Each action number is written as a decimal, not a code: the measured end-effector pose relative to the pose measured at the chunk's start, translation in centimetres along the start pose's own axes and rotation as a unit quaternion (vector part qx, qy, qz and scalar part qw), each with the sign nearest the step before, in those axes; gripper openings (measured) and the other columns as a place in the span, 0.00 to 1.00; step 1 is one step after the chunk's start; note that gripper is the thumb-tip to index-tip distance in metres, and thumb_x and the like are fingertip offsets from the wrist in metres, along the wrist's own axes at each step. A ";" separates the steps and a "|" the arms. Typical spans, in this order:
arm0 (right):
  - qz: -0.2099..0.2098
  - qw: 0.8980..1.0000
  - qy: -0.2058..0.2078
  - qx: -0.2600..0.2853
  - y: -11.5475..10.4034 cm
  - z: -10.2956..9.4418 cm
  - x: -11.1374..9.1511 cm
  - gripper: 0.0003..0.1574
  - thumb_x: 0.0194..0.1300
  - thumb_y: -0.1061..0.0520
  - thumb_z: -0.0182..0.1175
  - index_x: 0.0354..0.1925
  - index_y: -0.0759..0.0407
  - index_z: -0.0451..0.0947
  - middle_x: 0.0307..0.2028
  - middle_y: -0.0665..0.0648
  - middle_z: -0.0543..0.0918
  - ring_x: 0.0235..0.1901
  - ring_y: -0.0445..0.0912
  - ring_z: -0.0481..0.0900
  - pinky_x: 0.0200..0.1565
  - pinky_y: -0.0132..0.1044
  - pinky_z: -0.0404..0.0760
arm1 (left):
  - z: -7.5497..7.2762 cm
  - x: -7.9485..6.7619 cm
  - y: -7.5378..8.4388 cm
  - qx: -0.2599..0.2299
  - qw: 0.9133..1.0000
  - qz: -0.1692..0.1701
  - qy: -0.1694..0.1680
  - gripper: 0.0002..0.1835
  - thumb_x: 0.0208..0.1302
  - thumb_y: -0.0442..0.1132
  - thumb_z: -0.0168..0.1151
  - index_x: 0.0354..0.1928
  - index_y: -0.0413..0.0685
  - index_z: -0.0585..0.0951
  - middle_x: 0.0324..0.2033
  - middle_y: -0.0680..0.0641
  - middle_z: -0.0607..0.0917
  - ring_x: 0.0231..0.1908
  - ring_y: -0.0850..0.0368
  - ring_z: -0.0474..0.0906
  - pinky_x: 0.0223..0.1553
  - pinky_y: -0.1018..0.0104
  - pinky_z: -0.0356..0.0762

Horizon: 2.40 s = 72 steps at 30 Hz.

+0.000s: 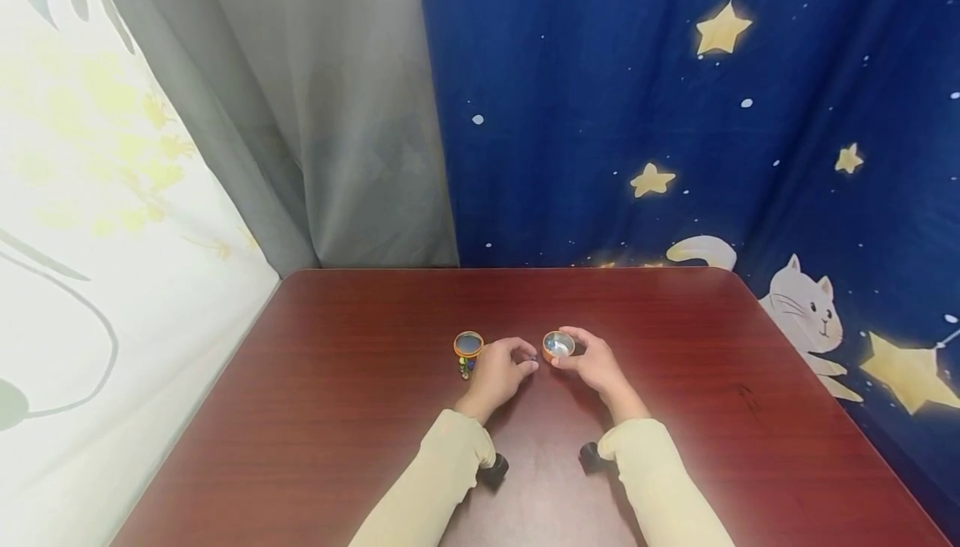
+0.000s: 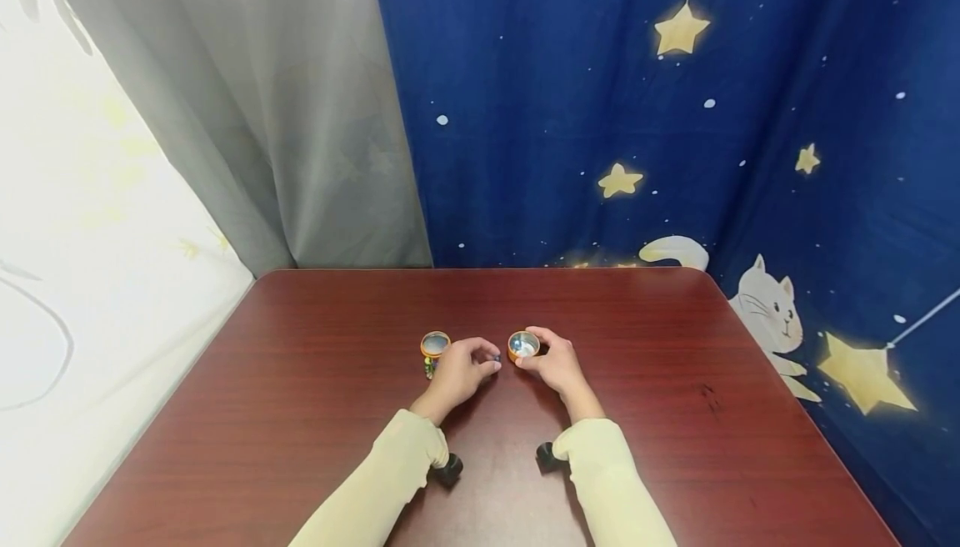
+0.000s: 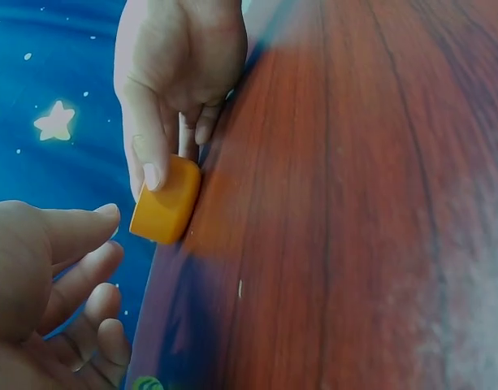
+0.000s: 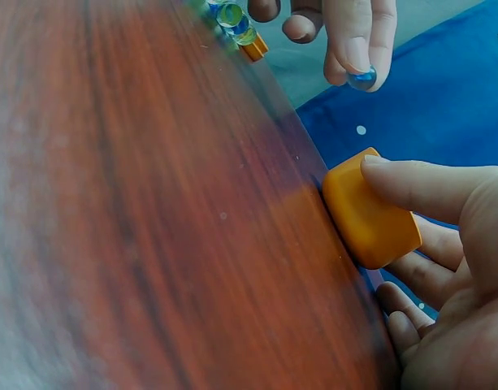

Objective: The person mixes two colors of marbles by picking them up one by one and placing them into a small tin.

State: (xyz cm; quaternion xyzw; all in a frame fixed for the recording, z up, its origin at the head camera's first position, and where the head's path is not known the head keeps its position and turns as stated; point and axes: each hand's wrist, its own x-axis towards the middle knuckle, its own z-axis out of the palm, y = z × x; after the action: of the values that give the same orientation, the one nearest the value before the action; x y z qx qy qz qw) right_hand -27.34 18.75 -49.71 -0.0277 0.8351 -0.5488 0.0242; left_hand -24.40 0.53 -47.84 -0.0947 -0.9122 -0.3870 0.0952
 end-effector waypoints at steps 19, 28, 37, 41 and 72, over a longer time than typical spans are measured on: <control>-0.012 1.000 0.009 -0.006 0.2 0.0 0.1 0.38 0.36 0.56 0.71 0.50 0.51 0.71 0.47 0.53 0.75 0.49 0.49 0.67 0.48 0.48 0.62 | 1.3 1.1 0.6 0.024 1.000 0.006 0.003 0.07 0.44 0.45 0.67 0.27 0.62 0.78 0.19 0.66 0.76 0.21 0.70 0.71 0.24 0.69 0.67; -0.020 1.000 0.010 0.002 0.1 0.3 0.5 0.38 0.35 0.57 0.71 0.50 0.52 0.71 0.47 0.53 0.75 0.49 0.49 0.67 0.50 0.49 0.59 | 1.9 1.4 0.2 0.028 1.000 0.003 0.004 0.07 0.44 0.46 0.67 0.27 0.63 0.78 0.19 0.67 0.76 0.22 0.70 0.71 0.24 0.68 0.67; -0.021 1.000 0.010 0.006 0.3 0.2 0.7 0.38 0.35 0.57 0.71 0.50 0.53 0.71 0.48 0.54 0.75 0.50 0.50 0.66 0.51 0.50 0.58 | 2.3 1.9 0.2 0.022 1.000 0.002 0.014 0.08 0.44 0.46 0.67 0.29 0.60 0.79 0.20 0.66 0.77 0.24 0.71 0.72 0.27 0.68 0.68; -0.018 1.000 0.013 0.008 0.4 0.2 0.7 0.38 0.35 0.57 0.71 0.50 0.52 0.71 0.48 0.53 0.75 0.50 0.50 0.66 0.51 0.50 0.57 | 2.4 2.2 0.4 0.023 1.000 0.003 0.020 0.08 0.44 0.46 0.67 0.30 0.59 0.79 0.20 0.67 0.76 0.23 0.71 0.72 0.26 0.68 0.68; -0.030 0.999 0.019 -0.005 0.5 0.5 0.8 0.39 0.34 0.56 0.72 0.50 0.55 0.71 0.44 0.54 0.77 0.46 0.50 0.69 0.46 0.46 0.63 | 2.2 2.5 0.3 0.017 1.000 -0.022 0.012 0.07 0.45 0.45 0.66 0.29 0.59 0.79 0.19 0.65 0.76 0.23 0.68 0.72 0.26 0.66 0.67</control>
State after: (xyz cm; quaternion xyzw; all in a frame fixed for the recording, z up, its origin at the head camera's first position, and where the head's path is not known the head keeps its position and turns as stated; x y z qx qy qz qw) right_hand -28.10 18.46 -50.41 -0.0424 0.8371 -0.5453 -0.0079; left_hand -26.95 2.55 -48.51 -0.0684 -0.9195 -0.3741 0.0993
